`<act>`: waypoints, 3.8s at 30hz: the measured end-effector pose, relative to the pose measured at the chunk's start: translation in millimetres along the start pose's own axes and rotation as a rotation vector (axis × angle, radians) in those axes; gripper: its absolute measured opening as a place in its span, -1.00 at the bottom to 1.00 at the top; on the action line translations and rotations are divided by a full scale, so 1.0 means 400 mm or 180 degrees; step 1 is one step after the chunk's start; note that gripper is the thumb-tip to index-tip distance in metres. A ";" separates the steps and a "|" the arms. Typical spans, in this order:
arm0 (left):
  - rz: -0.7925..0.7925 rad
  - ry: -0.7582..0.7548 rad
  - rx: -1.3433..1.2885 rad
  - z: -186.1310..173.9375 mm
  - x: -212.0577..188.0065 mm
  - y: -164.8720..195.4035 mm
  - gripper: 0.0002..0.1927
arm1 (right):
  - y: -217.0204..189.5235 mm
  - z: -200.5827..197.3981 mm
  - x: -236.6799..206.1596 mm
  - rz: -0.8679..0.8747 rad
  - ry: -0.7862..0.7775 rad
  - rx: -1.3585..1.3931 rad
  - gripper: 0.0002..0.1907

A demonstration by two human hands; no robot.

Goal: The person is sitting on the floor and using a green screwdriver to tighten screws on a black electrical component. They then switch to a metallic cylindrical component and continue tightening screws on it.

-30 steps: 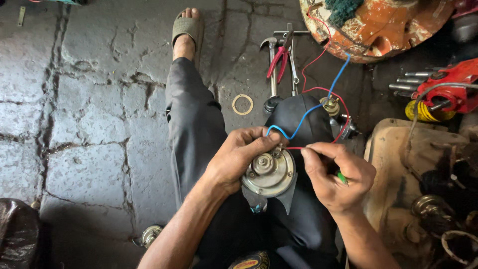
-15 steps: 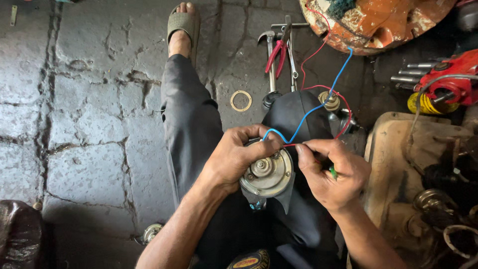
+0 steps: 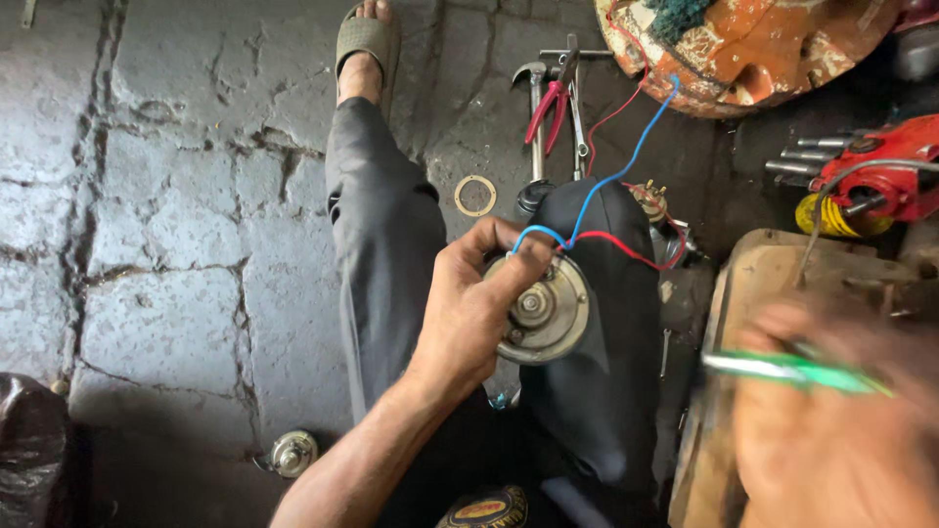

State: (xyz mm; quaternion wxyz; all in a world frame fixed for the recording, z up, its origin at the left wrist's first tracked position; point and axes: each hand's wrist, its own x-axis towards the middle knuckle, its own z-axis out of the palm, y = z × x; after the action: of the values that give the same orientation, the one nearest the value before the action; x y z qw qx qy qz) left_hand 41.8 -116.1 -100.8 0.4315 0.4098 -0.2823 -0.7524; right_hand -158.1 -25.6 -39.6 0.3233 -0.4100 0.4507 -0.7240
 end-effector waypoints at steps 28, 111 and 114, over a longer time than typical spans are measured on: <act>0.2641 0.1236 0.2203 0.049 -0.090 0.086 -0.90 | -0.003 0.015 -0.110 0.1027 -0.0990 -0.2132 -0.47; 0.2384 0.0657 0.3292 0.132 -0.052 0.022 -0.91 | -0.089 0.056 0.078 0.1242 -0.2889 -0.3224 -0.56; 0.2400 0.0694 0.3347 0.133 -0.055 0.025 -0.90 | -0.100 0.043 0.066 -0.0613 -0.3741 -0.4249 -0.73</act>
State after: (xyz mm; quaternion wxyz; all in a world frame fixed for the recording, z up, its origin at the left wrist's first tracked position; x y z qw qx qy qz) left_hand 6.6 -97.4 -57.7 0.4340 0.5130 -0.6914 -0.2655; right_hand -158.7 -39.1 9.6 0.1339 -0.8536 0.5033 -0.0080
